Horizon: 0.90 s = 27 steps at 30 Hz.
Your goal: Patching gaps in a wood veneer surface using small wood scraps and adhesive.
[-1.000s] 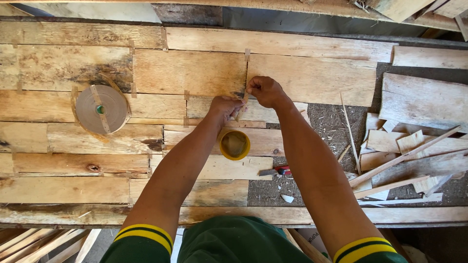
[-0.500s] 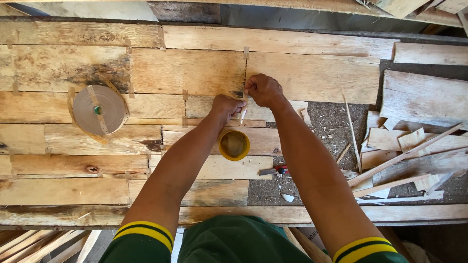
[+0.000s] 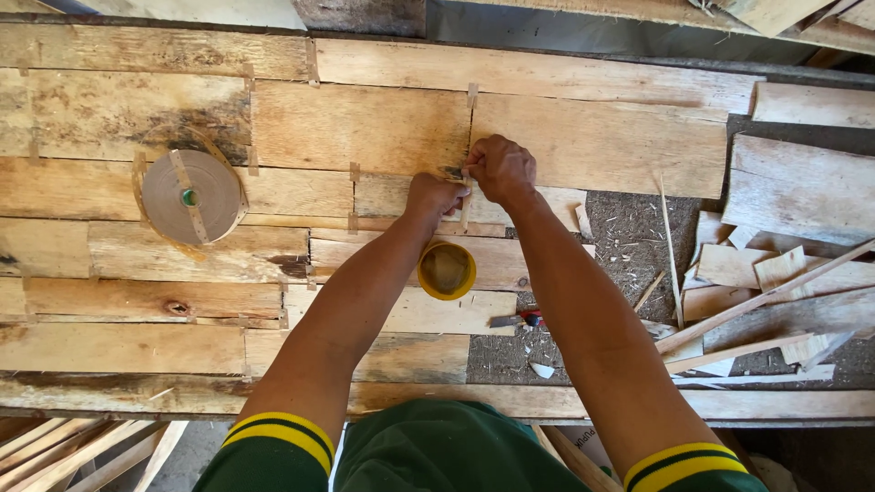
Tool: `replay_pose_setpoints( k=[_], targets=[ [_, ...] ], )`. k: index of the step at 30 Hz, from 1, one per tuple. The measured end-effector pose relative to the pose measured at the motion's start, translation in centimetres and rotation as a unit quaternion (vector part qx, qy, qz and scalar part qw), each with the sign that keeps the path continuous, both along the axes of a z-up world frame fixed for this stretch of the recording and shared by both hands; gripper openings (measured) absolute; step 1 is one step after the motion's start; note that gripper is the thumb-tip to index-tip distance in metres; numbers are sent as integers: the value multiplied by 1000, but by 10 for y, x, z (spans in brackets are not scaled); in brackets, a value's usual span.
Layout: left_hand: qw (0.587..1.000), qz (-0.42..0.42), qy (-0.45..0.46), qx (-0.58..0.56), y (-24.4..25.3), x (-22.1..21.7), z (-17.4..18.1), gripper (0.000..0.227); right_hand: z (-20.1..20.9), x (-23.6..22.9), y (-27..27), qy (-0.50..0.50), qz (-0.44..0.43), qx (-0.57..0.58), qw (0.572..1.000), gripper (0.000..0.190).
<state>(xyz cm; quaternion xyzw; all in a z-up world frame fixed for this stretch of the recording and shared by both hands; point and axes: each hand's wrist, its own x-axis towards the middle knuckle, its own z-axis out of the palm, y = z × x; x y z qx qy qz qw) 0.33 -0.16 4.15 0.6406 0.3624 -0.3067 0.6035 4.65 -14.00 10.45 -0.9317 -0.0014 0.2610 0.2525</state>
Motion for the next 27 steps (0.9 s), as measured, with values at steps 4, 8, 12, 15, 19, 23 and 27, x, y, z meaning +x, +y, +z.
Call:
replay_pose_setpoints(
  k=[4,8,12,15,19,23,27],
  targets=[
    [1000,-13,14,22,-1,0,15,18,-3,-5,-1,-31,-1,6,1000,16],
    [999,-27,8,33,-1,0,19,18,-16,-2,-2,-47,13,-9,999,26],
    [999,-18,-12,29,-3,-3,-6,18,-5,11,2,1,4,-66,998,66],
    [999,-14,-16,24,-1,-2,-6,18,-6,17,1,7,-12,-74,997,77],
    [1000,-9,-19,20,-2,-2,-24,17,7,26,3,4,-28,-73,997,73],
    [1000,-4,-16,12,-2,-3,-28,16,10,29,4,45,-44,-88,994,62],
    [1000,0,-25,10,-3,-3,-26,16,8,30,1,53,-51,-78,994,48]
  ],
)
